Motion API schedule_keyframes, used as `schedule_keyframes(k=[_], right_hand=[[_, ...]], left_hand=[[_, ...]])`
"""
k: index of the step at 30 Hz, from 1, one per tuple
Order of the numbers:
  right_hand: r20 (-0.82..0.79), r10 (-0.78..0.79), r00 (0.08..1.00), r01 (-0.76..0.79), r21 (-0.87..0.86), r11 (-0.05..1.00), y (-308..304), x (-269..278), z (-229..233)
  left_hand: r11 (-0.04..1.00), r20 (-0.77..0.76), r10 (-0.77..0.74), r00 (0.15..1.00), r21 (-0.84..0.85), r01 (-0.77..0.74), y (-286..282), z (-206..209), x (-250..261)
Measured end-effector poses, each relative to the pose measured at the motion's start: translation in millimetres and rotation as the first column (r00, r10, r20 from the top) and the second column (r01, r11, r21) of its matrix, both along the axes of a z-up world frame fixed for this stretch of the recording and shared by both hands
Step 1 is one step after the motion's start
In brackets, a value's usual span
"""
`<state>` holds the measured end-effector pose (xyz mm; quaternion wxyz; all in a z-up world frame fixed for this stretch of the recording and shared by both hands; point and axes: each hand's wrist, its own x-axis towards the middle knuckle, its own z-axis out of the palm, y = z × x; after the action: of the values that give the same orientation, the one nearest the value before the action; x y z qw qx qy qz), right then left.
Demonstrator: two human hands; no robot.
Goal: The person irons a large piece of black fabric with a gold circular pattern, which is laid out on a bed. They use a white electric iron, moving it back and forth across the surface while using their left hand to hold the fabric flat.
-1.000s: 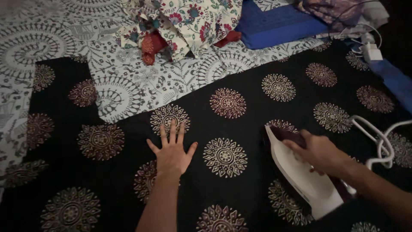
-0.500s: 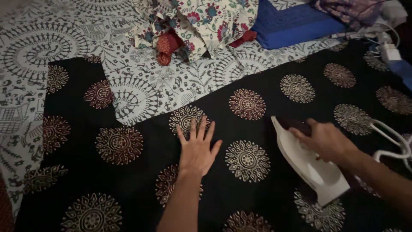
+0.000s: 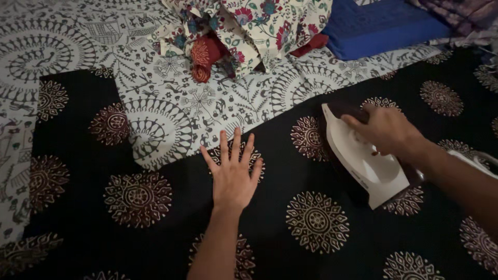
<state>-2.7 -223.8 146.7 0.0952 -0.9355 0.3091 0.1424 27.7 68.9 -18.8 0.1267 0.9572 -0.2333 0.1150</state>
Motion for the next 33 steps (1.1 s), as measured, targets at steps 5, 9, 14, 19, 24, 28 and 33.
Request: schedule_keyframes(k=[5, 9, 14, 19, 24, 28, 33], right_hand=[[-0.045, -0.011, 0.999, 0.008, -0.068, 0.998, -6, 28, -7], [-0.009, 0.055, 0.998, -0.055, -0.001, 0.998, -16, 33, -10], [0.002, 0.082, 0.997, -0.082, 0.099, 0.992, -14, 12, -4], [-0.127, 0.0, 0.992, 0.011, 0.088, 0.996, 2, -40, 1], [-0.19, -0.028, 0.981, 0.04, 0.058, 0.997, 8, -109, 0], [-0.263, -0.054, 0.963, 0.077, 0.08, 0.994, 21, -161, 6], [-0.26, -0.017, 0.965, 0.049, 0.115, 0.992, 44, -197, 6]], left_hand=[[1.0, -0.045, -0.007, 0.999, -0.005, 0.007, 1, 5, -1], [1.0, -0.052, -0.005, 0.999, 0.009, 0.005, 2, 8, -1], [0.992, -0.225, 0.014, 0.974, 0.123, 0.014, 3, 16, 2], [0.988, -0.085, 0.098, 0.992, 0.127, -0.086, 26, 3, -34], [0.983, -0.189, 0.131, 0.973, 0.149, -0.104, 57, 9, -80], [0.973, -0.287, 0.141, 0.948, 0.218, -0.079, 66, 20, -87], [0.972, -0.309, 0.164, 0.937, 0.213, -0.1, 69, 19, -82]])
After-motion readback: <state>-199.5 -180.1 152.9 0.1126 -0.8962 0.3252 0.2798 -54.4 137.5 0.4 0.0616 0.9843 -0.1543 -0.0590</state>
